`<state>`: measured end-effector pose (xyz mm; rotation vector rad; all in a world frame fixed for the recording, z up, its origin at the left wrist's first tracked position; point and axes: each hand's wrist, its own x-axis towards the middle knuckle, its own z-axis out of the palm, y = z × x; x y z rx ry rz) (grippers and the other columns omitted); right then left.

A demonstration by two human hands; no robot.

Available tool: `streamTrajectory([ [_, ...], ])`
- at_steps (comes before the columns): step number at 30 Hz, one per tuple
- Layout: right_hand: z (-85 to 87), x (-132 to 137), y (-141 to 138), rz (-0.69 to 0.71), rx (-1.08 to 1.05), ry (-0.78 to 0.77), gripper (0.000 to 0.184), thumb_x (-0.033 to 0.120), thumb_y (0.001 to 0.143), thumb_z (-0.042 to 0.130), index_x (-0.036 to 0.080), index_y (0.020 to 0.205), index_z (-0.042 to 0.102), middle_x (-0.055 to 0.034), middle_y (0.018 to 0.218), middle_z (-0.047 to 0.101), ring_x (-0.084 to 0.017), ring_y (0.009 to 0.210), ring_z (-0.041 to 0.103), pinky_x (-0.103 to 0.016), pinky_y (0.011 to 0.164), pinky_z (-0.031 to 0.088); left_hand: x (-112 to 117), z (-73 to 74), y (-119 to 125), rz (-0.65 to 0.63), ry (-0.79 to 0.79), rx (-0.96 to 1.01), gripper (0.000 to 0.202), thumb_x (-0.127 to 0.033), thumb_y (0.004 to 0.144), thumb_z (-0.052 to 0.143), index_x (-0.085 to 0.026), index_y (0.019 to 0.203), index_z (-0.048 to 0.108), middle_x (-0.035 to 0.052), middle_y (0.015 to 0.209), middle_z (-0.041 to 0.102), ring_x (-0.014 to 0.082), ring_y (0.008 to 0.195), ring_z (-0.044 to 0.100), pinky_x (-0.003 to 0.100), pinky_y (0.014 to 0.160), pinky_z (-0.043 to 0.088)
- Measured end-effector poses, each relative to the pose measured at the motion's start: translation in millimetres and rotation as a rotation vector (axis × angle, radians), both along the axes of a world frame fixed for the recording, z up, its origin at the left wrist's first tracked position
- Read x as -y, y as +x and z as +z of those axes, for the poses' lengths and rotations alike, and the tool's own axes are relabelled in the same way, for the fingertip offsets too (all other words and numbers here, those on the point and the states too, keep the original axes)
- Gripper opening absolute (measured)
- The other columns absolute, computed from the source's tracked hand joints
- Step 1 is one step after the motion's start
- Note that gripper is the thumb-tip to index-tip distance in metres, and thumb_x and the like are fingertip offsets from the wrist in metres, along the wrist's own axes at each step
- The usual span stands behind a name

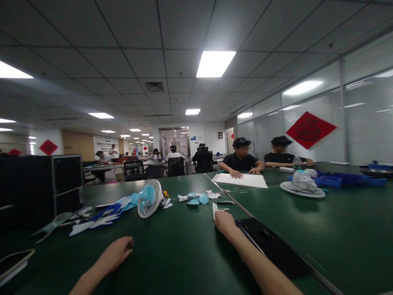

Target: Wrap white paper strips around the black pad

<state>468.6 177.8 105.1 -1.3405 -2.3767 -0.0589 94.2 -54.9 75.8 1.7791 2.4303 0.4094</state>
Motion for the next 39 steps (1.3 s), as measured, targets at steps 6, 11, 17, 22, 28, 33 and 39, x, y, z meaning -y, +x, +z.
streamTrajectory([
  [6,11.4,-1.3,53.8,-0.092,0.006,0.066,0.025,0.025,0.088,0.040,0.016,0.098,0.061,-0.0153,0.106,0.066,-0.029,0.100,0.061,-0.036,0.080,0.044,-4.4,-7.2,-4.1,-0.026,0.030,-0.037,0.017,-0.027,0.081,0.052,-0.021,0.095,0.061,0.0047,0.103,0.064,0.0184,0.095,0.060,0.028,0.080,0.045],
  [11,9.2,-8.2,121.3,-0.319,0.003,-0.015,0.019,0.023,0.083,0.047,0.011,0.087,0.061,-0.0180,0.094,0.066,-0.029,0.090,0.064,-0.035,0.070,0.044,-2.5,-4.5,-1.4,-0.015,0.021,-0.022,0.018,-0.028,0.081,0.052,-0.021,0.095,0.061,0.0051,0.103,0.064,0.0191,0.094,0.060,0.028,0.078,0.045],
  [17,-0.5,-2.5,156.6,-0.387,-0.061,-0.211,0.020,0.034,0.084,0.049,0.017,0.082,0.061,-0.0112,0.091,0.068,-0.025,0.083,0.066,-0.029,0.061,0.042,-4.4,-9.3,-6.8,-0.025,0.027,-0.015,0.020,-0.031,0.082,0.052,-0.022,0.097,0.060,0.0051,0.105,0.064,0.0192,0.095,0.060,0.029,0.079,0.046],
  [22,6.2,11.5,153.6,-0.434,-0.005,-0.172,0.010,0.022,0.080,0.050,0.017,0.078,0.059,-0.0125,0.091,0.069,-0.025,0.085,0.066,-0.029,0.060,0.041,-5.8,-11.8,-10.0,-0.010,0.007,-0.010,0.019,-0.031,0.082,0.052,-0.023,0.097,0.060,0.0046,0.105,0.064,0.0195,0.094,0.060,0.029,0.078,0.046],
  [28,10.6,16.9,155.1,-0.480,-0.038,-0.199,0.012,0.021,0.079,0.050,0.017,0.078,0.061,-0.0144,0.094,0.070,-0.027,0.086,0.067,-0.030,0.060,0.042,-3.2,-7.5,-6.9,-0.027,0.012,-0.011,0.020,-0.030,0.082,0.051,-0.022,0.097,0.061,0.0051,0.105,0.064,0.0194,0.094,0.061,0.029,0.077,0.047],
  [33,15.0,18.0,165.1,-0.561,-0.079,-0.083,0.024,0.024,0.084,0.042,0.015,0.079,0.063,-0.0179,0.094,0.069,-0.032,0.090,0.065,-0.035,0.063,0.043,-3.3,-6.1,-3.0,-0.021,0.008,-0.026,0.018,-0.028,0.082,0.051,-0.023,0.097,0.060,0.0045,0.104,0.064,0.0190,0.094,0.061,0.028,0.077,0.045],
  [39,16.6,14.0,161.5,-0.442,-0.153,0.177,0.041,0.033,0.093,0.029,0.010,0.093,0.064,-0.0199,0.096,0.066,-0.031,0.094,0.063,-0.037,0.078,0.045,-4.4,-6.3,-0.6,-0.012,0.017,-0.062,0.016,-0.027,0.081,0.051,-0.022,0.094,0.060,0.0049,0.103,0.065,0.0189,0.093,0.060,0.027,0.076,0.043],
])
